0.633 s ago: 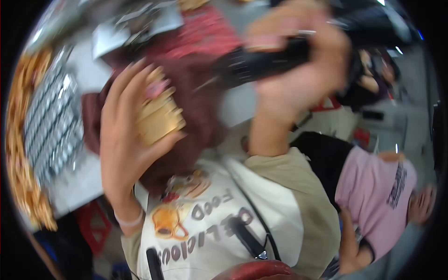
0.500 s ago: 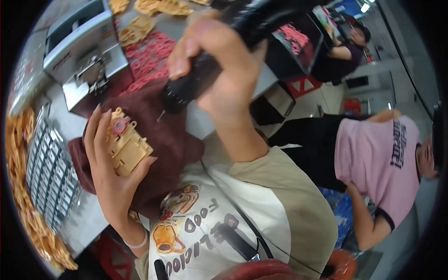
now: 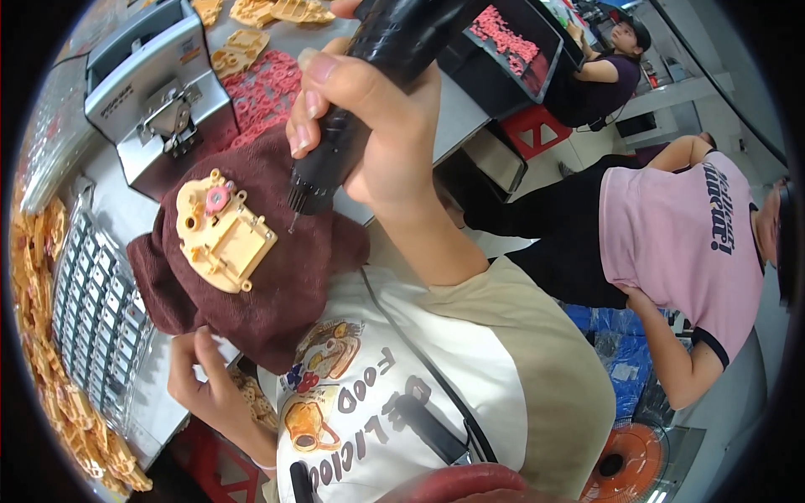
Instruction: The person assembles a toy housing by installing an internal motor gear unit and plastic components, then fastens them with small screws using an electric screwdriver.
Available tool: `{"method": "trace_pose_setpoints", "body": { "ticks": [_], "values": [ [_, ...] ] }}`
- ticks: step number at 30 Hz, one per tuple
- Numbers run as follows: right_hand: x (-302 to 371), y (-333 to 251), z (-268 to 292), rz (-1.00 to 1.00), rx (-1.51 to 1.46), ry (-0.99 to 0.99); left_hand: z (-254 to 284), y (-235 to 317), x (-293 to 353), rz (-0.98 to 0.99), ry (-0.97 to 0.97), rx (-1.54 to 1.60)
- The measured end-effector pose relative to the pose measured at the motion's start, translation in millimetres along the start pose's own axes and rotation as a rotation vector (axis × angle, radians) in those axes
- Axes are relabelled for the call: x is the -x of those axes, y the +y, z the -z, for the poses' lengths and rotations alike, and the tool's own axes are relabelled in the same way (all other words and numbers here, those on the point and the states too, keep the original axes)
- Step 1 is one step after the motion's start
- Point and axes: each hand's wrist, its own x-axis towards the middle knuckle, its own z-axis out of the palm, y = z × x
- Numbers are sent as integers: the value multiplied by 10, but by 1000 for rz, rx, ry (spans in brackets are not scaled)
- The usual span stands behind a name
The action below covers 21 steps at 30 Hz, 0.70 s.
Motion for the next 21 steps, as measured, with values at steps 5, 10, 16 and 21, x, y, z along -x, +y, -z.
{"method": "trace_pose_setpoints", "body": {
  "ticks": [5,10,16,21],
  "values": [
    [85,88,-84,-93,-15,-14,-204,240,123,96,-141,-85],
    [154,139,-176,-139,-37,-47,-183,250,183,23,-147,-362],
    [276,141,-235,-146,33,-88,-210,158,167,-191,-123,-131],
    [358,198,-289,-129,37,-124,-353,37,239,-204,18,88]
  ]
}}
